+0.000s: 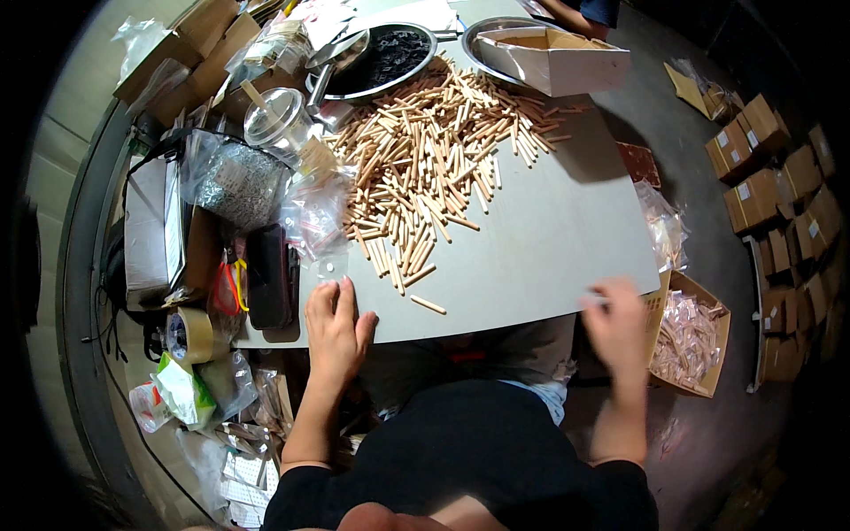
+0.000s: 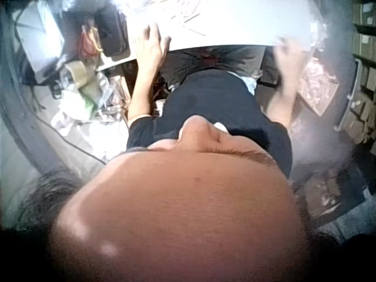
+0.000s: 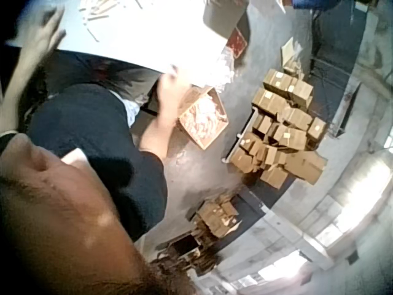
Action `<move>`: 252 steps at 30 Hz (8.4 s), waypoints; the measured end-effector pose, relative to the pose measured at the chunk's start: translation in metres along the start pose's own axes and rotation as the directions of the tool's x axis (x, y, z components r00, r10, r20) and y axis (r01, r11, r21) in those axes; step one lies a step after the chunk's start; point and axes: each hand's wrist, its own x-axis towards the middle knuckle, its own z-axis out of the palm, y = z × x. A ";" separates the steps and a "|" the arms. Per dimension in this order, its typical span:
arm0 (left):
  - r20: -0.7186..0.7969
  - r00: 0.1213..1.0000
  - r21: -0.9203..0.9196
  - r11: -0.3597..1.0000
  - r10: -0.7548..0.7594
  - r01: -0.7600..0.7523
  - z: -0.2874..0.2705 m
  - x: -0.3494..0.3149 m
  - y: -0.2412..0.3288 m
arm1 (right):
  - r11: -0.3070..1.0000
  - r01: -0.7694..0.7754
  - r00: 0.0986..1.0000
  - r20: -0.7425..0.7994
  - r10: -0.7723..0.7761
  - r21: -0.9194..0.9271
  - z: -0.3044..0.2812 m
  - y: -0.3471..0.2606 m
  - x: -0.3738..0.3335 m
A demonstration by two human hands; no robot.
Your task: The person repeatedly picks up small wooden sticks from a large pile on a table and places them into small clear plastic bags. The person handles the sticks one by one or in small groups, filling the bags and setting them aside on the table.
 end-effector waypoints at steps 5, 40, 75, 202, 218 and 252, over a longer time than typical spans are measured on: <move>0.007 0.996 -0.127 0.988 0.089 -0.088 -0.013 -0.022 0.001 | 0.818 0.535 0.793 0.208 -0.572 0.211 0.091 -0.096 0.021; 0.712 0.544 -0.440 -0.321 0.445 0.839 0.044 -0.035 0.059 | 0.651 0.701 0.534 0.391 -0.749 0.289 0.107 -0.104 0.077; -0.124 0.974 -0.844 0.496 0.191 -0.205 -0.008 -0.002 0.075 | 0.687 0.420 0.641 0.342 -0.687 0.593 0.065 -0.108 0.014; -0.144 0.990 -0.307 0.951 0.000 -0.045 -0.002 0.055 0.002 | 0.961 0.177 0.956 0.194 -0.218 0.211 -0.031 0.004 -0.004; 0.043 0.999 -0.043 0.999 0.010 -0.008 0.004 -0.022 0.005 | 0.822 0.566 0.791 0.244 -0.561 0.053 0.053 -0.061 0.051; 0.554 0.832 -0.825 -0.155 -0.032 0.543 0.014 -0.053 0.034 | 0.618 0.739 0.543 0.305 -0.782 0.268 0.123 -0.115 0.056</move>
